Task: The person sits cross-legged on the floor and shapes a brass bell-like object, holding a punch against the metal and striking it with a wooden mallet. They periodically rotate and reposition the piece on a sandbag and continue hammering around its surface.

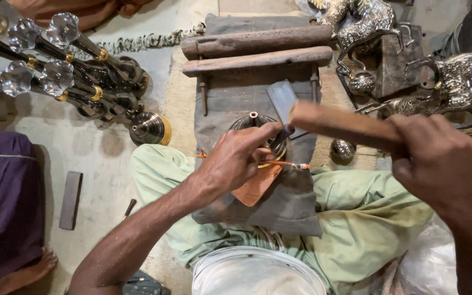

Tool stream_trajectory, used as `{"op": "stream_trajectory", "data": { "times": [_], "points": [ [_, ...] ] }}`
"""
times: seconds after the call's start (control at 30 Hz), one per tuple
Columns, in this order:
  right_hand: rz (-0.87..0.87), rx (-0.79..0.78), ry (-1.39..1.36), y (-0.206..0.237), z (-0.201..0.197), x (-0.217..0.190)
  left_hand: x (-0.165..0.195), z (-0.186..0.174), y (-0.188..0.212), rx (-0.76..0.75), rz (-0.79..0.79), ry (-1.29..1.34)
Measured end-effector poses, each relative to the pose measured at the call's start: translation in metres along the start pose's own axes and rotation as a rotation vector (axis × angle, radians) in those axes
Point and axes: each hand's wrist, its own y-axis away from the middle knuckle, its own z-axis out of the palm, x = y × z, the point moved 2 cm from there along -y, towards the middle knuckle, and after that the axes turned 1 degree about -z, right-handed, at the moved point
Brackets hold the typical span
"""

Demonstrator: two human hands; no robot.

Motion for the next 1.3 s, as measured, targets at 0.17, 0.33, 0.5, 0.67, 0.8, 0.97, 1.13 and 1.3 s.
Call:
{"op": "stream_trajectory", "data": {
  "times": [0.17,0.33,0.5,0.67,0.8,0.97,1.13,1.3],
  "points": [
    [0.036,0.072,-0.289,0.001,0.005,-0.007,-0.005,-0.004,0.004,0.017,0.035,-0.001],
    [0.093,0.108,-0.320,0.004,0.013,-0.002,-0.011,-0.008,0.006,0.026,0.108,-0.051],
    [-0.016,0.076,-0.069,0.006,0.015,-0.007,-0.015,-0.012,0.009,-0.007,0.079,0.023],
    [0.032,0.110,-0.267,0.007,0.016,-0.016,-0.019,-0.017,0.012,-0.069,0.053,0.087],
    [-0.022,0.127,-0.211,0.005,0.020,-0.017,-0.022,-0.020,0.010,-0.082,0.057,0.098],
    [-0.069,0.075,-0.053,0.007,0.026,-0.017,-0.026,-0.023,0.011,-0.110,0.058,0.037],
    [0.088,0.070,-0.383,0.007,0.025,-0.023,-0.031,-0.030,0.014,-0.131,0.081,0.144],
    [0.083,0.185,-0.405,0.003,0.024,-0.037,-0.038,-0.035,0.015,-0.112,0.137,0.146]
  ]
}}
